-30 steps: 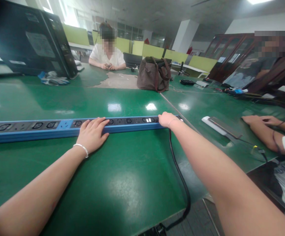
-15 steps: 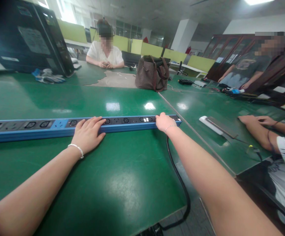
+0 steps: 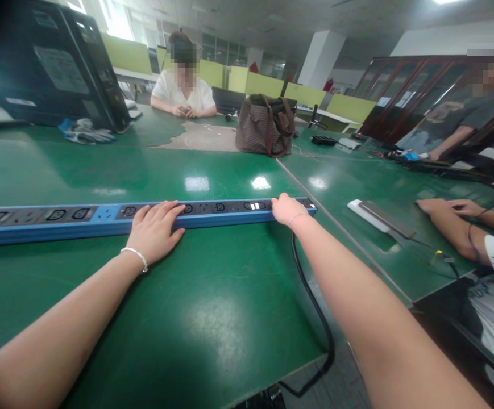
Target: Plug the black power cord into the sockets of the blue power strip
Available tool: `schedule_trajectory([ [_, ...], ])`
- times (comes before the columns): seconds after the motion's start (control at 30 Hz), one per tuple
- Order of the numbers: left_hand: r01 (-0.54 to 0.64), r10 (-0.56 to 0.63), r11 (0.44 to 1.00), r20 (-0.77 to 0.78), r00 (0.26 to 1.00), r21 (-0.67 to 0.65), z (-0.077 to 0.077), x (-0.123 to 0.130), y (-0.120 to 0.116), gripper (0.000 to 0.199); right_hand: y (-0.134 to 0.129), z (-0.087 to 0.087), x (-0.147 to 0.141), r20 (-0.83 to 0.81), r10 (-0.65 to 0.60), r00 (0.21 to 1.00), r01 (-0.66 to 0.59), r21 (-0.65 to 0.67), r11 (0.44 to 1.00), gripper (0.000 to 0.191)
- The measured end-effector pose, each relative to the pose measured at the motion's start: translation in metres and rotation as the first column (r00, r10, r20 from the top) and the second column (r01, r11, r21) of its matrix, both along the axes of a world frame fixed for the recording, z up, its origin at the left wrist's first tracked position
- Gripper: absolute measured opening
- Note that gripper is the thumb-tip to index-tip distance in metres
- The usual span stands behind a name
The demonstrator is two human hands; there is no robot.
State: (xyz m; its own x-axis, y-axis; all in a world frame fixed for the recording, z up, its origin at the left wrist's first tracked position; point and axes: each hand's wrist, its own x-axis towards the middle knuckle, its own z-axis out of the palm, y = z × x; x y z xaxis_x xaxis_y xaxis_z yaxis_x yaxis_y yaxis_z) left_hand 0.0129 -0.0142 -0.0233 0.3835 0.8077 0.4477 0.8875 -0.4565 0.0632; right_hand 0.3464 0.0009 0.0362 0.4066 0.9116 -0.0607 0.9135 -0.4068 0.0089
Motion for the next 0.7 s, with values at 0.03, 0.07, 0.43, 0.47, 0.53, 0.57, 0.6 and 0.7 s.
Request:
schedule_trajectory([
  [0.03, -0.002, 0.002, 1.000, 0.001, 1.000, -0.002, 0.0002, 0.0001, -0.0001, 0.049, 0.0000, -0.0003, 0.0003, 0.002, 0.000, 1.000, 0.000, 0.009, 1.000, 0.046],
  [0.07, -0.003, 0.003, 1.000, 0.000, 1.000, -0.004, 0.0005, 0.0002, -0.0002, 0.049, 0.0002, -0.0002, 0.0004, 0.005, -0.002, 1.000, 0.002, 0.016, 1.000, 0.047],
  [0.43, -0.009, 0.009, 1.000, -0.008, 1.000, -0.018, 0.0025, 0.0006, -0.0006, 0.049, 0.0021, 0.0017, -0.0014, -0.003, -0.034, 0.999, 0.035, 0.010, 0.999, 0.047],
  [0.47, -0.009, 0.009, 1.000, -0.010, 1.000, -0.020, 0.0027, 0.0007, -0.0008, 0.049, 0.0018, 0.0010, -0.0013, -0.008, -0.046, 0.999, 0.046, 0.016, 0.999, 0.047],
  [0.53, -0.009, 0.008, 1.000, -0.013, 1.000, -0.024, 0.0030, 0.0008, -0.0012, 0.050, 0.0022, 0.0009, -0.0011, -0.014, -0.043, 0.999, 0.043, 0.007, 0.999, 0.047],
  [0.57, -0.009, 0.009, 1.000, -0.014, 1.000, -0.024, 0.0030, 0.0008, -0.0013, 0.050, 0.0027, 0.0014, -0.0012, -0.017, -0.033, 0.999, 0.033, -0.007, 0.999, 0.047],
  [0.6, -0.009, 0.009, 1.000, -0.013, 1.000, -0.024, 0.0028, 0.0007, -0.0013, 0.050, 0.0031, 0.0021, -0.0013, -0.019, -0.022, 1.000, 0.022, -0.020, 1.000, 0.047],
  [0.7, -0.008, 0.008, 1.000, -0.005, 1.000, -0.020, 0.0020, 0.0004, -0.0009, 0.050, 0.0024, 0.0027, -0.0031, -0.024, -0.022, 0.999, 0.022, -0.010, 1.000, 0.046],
])
